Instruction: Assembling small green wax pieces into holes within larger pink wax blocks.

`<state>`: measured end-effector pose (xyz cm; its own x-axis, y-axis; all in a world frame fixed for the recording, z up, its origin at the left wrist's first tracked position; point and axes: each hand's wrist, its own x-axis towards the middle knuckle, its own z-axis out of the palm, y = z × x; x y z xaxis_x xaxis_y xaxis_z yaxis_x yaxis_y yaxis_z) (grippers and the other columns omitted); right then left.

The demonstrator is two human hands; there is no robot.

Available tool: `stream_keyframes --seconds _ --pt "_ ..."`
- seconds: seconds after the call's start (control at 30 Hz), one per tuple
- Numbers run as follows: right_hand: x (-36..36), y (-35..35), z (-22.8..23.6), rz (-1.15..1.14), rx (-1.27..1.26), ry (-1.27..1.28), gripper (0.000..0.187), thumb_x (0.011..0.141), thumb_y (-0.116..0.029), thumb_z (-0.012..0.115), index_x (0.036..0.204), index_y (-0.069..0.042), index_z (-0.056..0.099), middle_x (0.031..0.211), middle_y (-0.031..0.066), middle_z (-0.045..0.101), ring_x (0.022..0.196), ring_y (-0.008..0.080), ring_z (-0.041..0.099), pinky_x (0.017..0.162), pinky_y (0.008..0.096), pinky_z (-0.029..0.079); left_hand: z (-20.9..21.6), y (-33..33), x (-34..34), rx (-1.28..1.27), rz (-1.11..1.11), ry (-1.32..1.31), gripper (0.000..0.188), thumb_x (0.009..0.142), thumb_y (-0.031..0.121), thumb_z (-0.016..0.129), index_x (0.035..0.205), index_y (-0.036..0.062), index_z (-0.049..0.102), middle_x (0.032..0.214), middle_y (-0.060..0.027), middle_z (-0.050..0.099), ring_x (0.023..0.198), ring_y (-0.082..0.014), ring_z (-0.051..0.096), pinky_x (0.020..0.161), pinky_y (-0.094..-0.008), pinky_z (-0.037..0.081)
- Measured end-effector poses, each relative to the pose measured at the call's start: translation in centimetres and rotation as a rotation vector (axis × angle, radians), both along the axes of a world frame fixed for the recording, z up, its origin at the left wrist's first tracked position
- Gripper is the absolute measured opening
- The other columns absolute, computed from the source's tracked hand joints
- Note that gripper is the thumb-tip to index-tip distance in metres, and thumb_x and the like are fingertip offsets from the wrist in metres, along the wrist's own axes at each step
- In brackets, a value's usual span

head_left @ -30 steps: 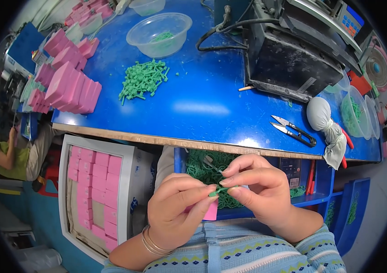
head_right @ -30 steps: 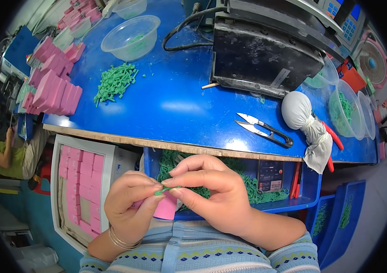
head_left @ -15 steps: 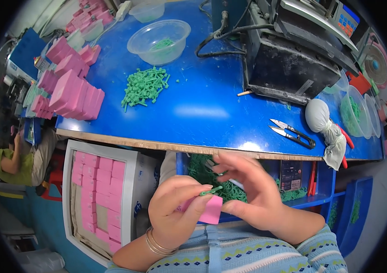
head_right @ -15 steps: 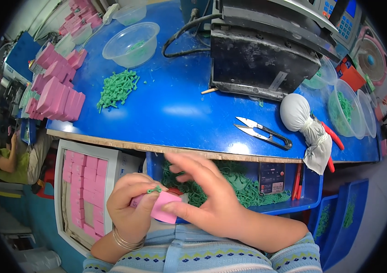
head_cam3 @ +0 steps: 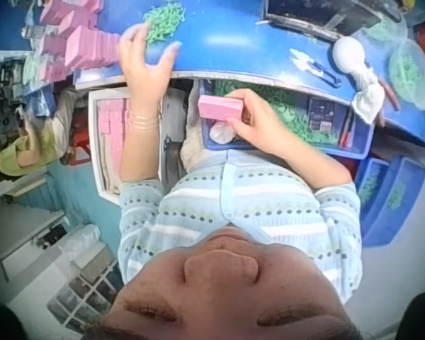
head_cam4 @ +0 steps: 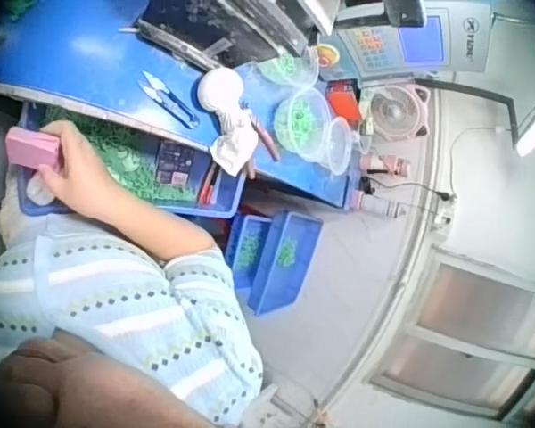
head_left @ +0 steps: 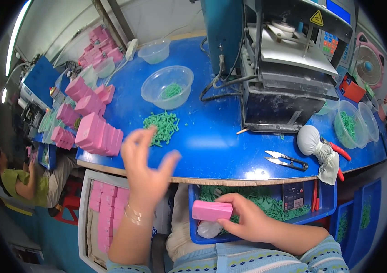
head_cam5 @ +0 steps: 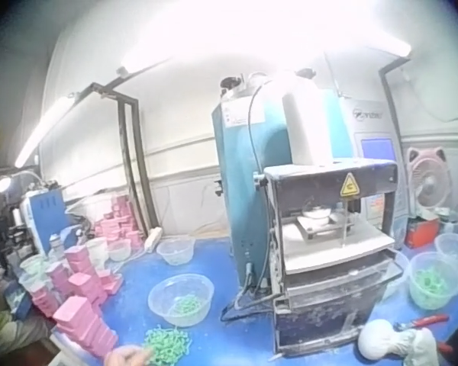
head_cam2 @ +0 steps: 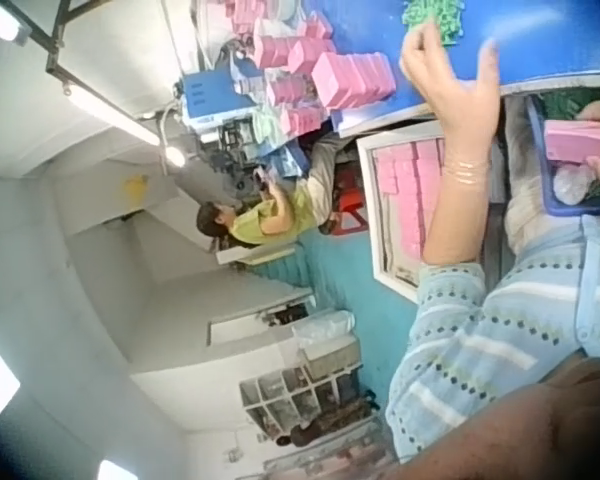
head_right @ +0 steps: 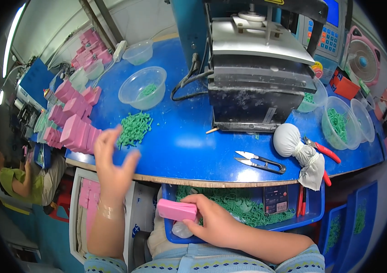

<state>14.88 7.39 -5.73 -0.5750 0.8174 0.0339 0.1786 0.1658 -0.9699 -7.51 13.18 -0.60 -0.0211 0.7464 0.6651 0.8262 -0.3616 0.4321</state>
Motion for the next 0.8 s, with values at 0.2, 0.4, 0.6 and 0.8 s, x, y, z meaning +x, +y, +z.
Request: stream_keyframes --seconds 0.2,0.4,0.6,0.8 --pt "1.5 1.4 2.0 -0.073 0.366 0.059 0.022 0.069 -0.011 0.074 0.084 -0.001 0.061 0.074 0.0064 0.057 0.063 0.017 0.055 0.055 0.0271 0.045 -0.3 -5.5 4.1 -0.266 -0.604 -0.045 0.032 0.063 0.021 0.076 0.086 0.0023 0.064 0.08 -0.0075 0.059 0.075 -0.0231 0.054 0.069 -0.0333 0.042" --pt "1.6 1.2 2.3 -0.042 0.357 0.15 0.023 0.071 -0.012 0.072 0.088 -0.001 0.061 0.074 0.0064 0.055 0.059 0.0159 0.051 0.052 0.0264 0.042 -1.5 -6.9 5.0 -0.207 -0.528 -0.259 0.02 0.07 0.014 0.071 0.081 0.0006 0.062 0.076 -0.0092 0.059 0.071 -0.022 0.053 0.065 -0.0309 0.041" --pt "2.8 0.9 2.7 -0.105 0.471 0.146 0.022 0.074 -0.009 0.069 0.091 0.0 0.06 0.076 0.0074 0.053 0.059 0.0149 0.049 0.052 0.0262 0.04 -1.1 -7.2 6.1 -0.196 -0.492 -0.238 0.024 0.066 0.006 0.073 0.086 0.0008 0.06 0.081 -0.0099 0.06 0.076 -0.0247 0.054 0.07 -0.0329 0.044" --pt "2.9 0.8 3.2 -0.242 0.413 0.103 0.016 0.077 -0.014 0.067 0.079 -0.002 0.056 0.066 0.0053 0.05 0.058 0.0126 0.048 0.052 0.0258 0.039 -1.0 -7.5 7.3 -0.145 -0.485 0.06 0.06 0.064 0.006 0.073 0.116 0.0022 0.045 0.111 -0.0159 0.048 0.091 -0.03 0.053 0.076 -0.0381 0.045"
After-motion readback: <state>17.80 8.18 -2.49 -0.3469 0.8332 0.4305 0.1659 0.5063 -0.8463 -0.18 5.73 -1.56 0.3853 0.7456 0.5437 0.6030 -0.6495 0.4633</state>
